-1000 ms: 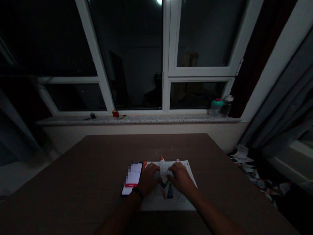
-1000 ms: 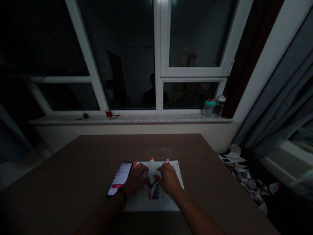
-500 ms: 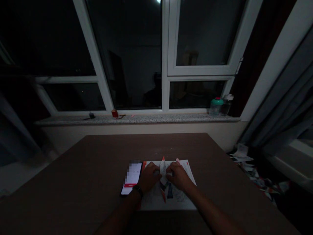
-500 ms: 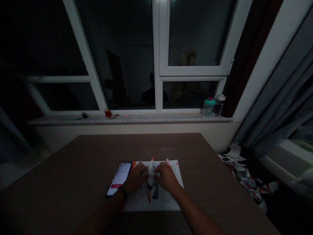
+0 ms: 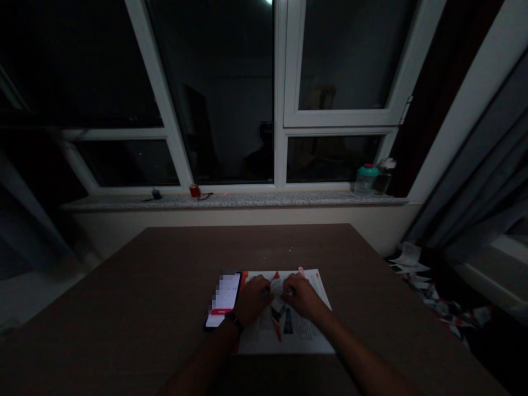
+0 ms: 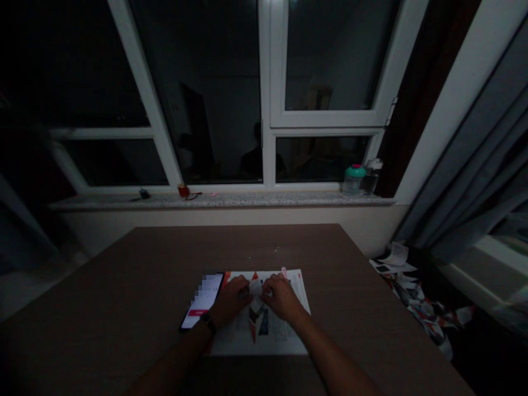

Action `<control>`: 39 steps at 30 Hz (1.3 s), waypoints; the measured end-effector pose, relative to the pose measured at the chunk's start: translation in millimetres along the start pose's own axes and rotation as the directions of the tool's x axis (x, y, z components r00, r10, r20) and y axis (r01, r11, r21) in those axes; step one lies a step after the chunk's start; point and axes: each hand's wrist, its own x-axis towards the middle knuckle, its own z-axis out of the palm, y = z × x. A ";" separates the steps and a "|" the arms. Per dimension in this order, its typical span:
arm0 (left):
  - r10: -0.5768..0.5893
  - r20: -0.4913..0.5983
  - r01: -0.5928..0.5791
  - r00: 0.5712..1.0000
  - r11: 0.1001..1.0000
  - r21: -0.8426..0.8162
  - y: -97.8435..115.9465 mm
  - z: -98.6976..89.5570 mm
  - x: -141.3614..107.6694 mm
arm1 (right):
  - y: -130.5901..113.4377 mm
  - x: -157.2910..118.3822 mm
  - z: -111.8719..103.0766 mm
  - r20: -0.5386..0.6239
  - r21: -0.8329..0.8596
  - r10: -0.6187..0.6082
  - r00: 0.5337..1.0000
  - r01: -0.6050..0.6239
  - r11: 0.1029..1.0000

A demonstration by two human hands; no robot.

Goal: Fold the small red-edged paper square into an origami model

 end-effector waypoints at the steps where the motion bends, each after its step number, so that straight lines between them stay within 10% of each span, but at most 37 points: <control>1: 0.015 0.006 -0.015 1.000 1.000 0.016 0.0 0.5 -0.3 | 0.5 -0.5 0.4 -0.004 -0.002 -0.009 1.000 0.009 1.000; 27: 0.069 0.017 -0.071 0.997 0.986 0.153 5.9 -0.3 2.3 | 2.5 1.0 -2.1 0.065 -0.160 -0.086 0.994 0.095 0.983; 39: 0.133 0.196 -0.187 0.971 0.939 0.289 26.9 -18.6 -4.6 | 2.3 -3.6 -15.0 0.146 -0.191 -0.186 0.972 0.213 0.958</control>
